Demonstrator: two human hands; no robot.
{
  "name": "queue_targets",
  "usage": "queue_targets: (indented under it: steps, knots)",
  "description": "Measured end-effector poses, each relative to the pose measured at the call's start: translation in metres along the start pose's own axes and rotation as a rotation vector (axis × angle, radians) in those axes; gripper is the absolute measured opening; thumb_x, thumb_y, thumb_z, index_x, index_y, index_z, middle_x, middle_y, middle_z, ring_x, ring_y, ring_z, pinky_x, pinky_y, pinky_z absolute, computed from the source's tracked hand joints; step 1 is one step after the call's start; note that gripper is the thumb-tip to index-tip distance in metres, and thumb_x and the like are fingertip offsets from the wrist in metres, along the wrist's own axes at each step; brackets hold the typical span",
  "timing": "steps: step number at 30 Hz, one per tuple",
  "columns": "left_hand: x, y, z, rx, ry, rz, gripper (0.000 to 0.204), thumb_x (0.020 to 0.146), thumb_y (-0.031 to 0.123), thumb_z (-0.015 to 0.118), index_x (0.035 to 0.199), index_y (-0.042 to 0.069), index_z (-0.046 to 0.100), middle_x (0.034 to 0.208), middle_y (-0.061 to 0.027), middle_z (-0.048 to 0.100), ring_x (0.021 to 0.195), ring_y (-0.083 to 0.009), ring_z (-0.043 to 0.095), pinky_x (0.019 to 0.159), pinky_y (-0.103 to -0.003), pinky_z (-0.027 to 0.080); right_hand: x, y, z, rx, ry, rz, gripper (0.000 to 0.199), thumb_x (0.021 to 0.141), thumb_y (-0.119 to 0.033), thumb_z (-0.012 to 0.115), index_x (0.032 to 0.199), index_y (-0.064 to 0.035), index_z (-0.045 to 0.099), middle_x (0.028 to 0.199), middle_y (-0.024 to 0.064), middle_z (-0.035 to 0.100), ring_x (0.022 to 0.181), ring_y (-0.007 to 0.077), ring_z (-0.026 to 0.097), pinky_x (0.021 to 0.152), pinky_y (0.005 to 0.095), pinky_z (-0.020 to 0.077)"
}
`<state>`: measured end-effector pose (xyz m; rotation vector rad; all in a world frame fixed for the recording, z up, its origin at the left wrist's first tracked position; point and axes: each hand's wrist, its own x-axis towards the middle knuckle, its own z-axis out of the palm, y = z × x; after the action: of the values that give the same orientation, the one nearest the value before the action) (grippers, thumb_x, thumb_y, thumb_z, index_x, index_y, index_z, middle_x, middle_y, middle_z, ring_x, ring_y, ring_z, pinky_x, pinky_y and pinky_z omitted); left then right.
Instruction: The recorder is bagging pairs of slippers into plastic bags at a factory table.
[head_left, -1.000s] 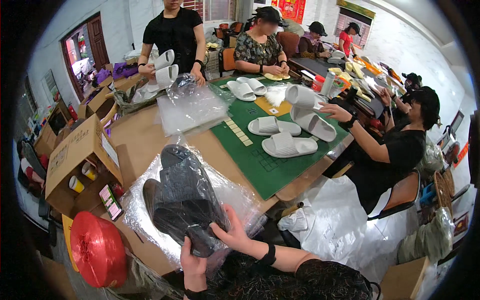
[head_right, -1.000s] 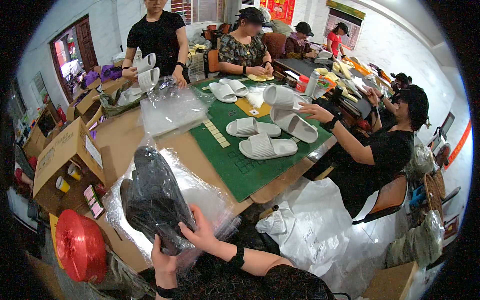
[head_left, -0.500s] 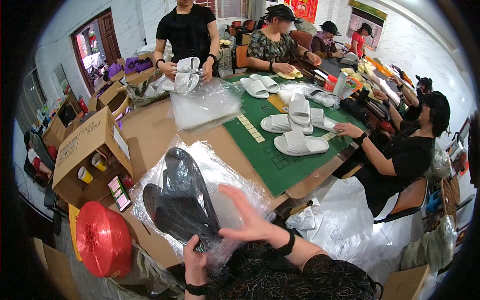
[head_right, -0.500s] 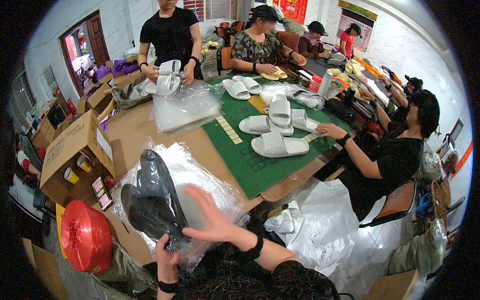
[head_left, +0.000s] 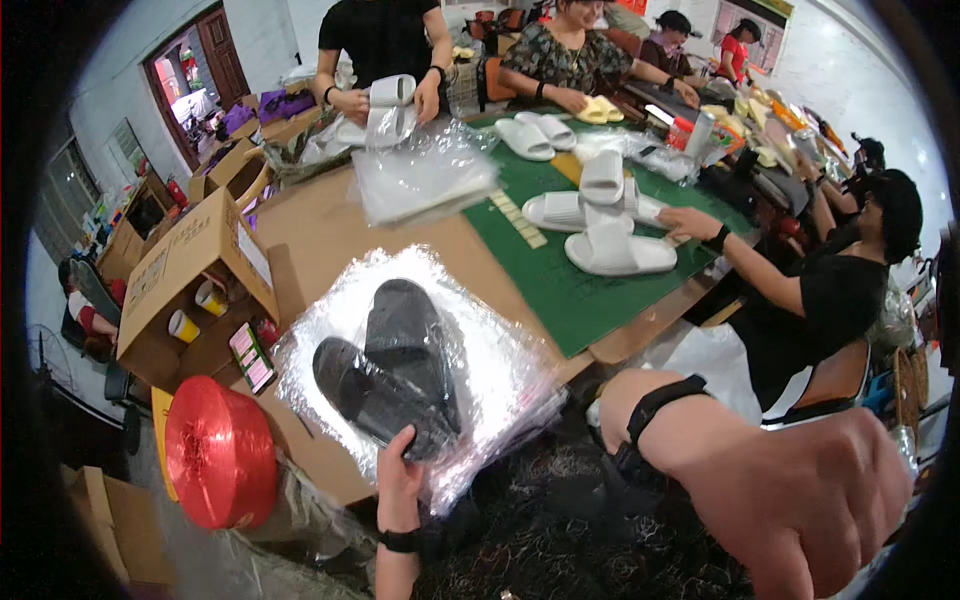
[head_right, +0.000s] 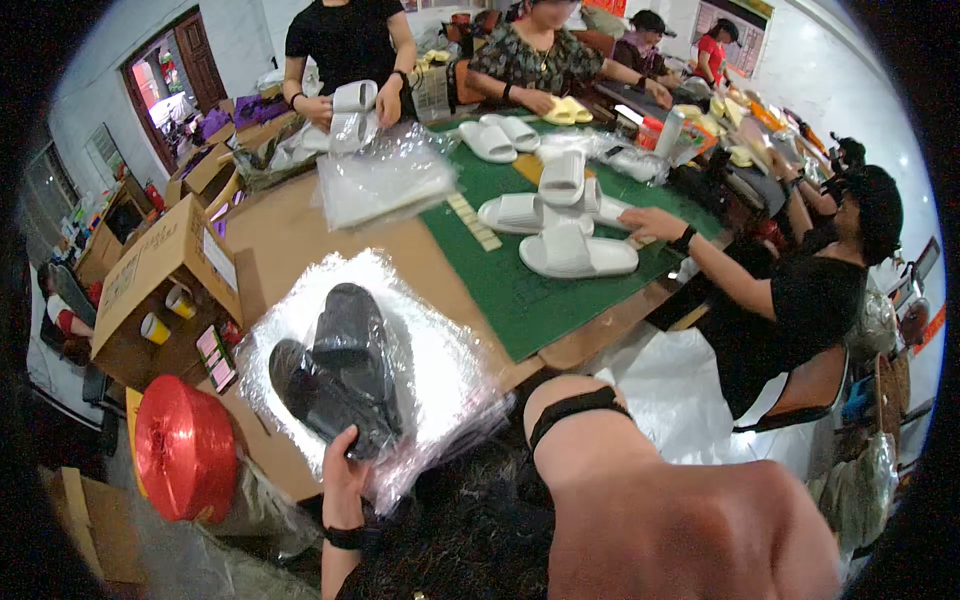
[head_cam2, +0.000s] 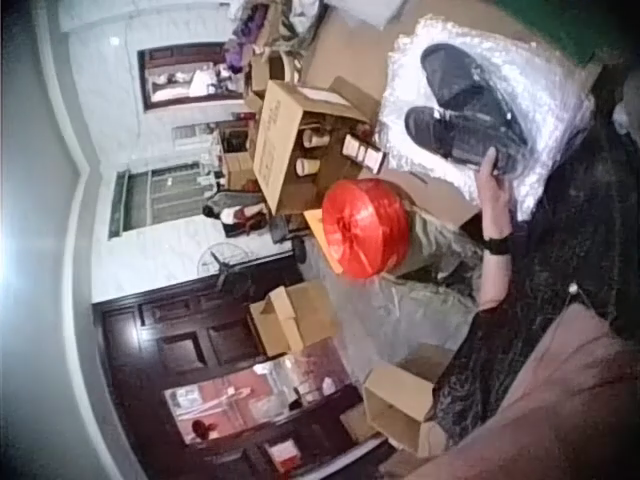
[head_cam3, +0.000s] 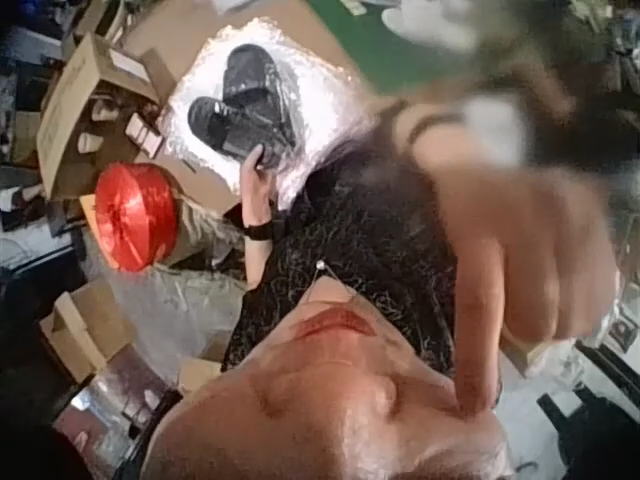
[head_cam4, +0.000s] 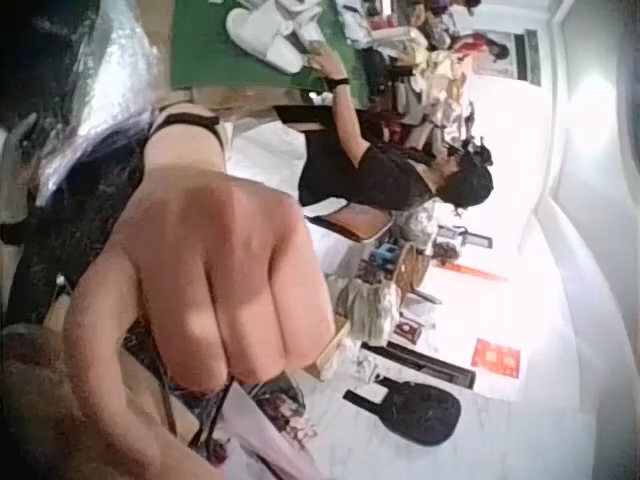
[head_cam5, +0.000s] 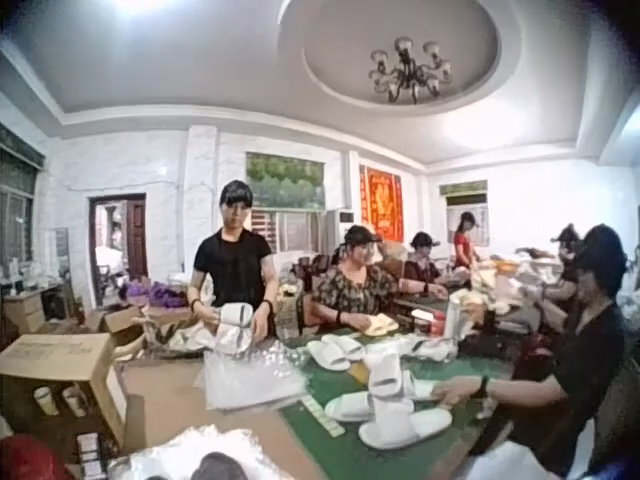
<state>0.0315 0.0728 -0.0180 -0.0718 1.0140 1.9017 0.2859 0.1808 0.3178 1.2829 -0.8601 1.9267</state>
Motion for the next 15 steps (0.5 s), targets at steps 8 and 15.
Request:
queue_targets:
  steps: [8,15]
  knots:
    - [-0.006,0.002,0.004,-0.012,-0.002,0.02,0.021,0.089,0.007,0.059,0.104,-0.007,0.063,0.102,-0.0145,0.068,0.095,-0.0274,0.067,0.086,-0.042,0.055,-0.004,-0.023,-0.016,0.188,-0.31,0.168,0.019,0.08,0.007,0.051,0.064,-0.0017,0.053,0.058,0.0163,0.052,0.052,0.024,0.049,0.05,0.0405,0.0375]
    - [-0.006,0.001,-0.013,-0.013,0.003,-0.009,0.025,0.088,0.002,0.057,0.111,-0.008,0.059,0.109,-0.0163,0.066,0.099,-0.03,0.066,0.089,-0.044,0.054,-0.003,-0.021,0.004,0.097,-0.091,0.255,0.03,0.081,0.012,0.05,0.055,-0.0019,0.05,0.056,0.0135,0.053,0.053,0.0212,0.05,0.078,0.0474,0.0475]
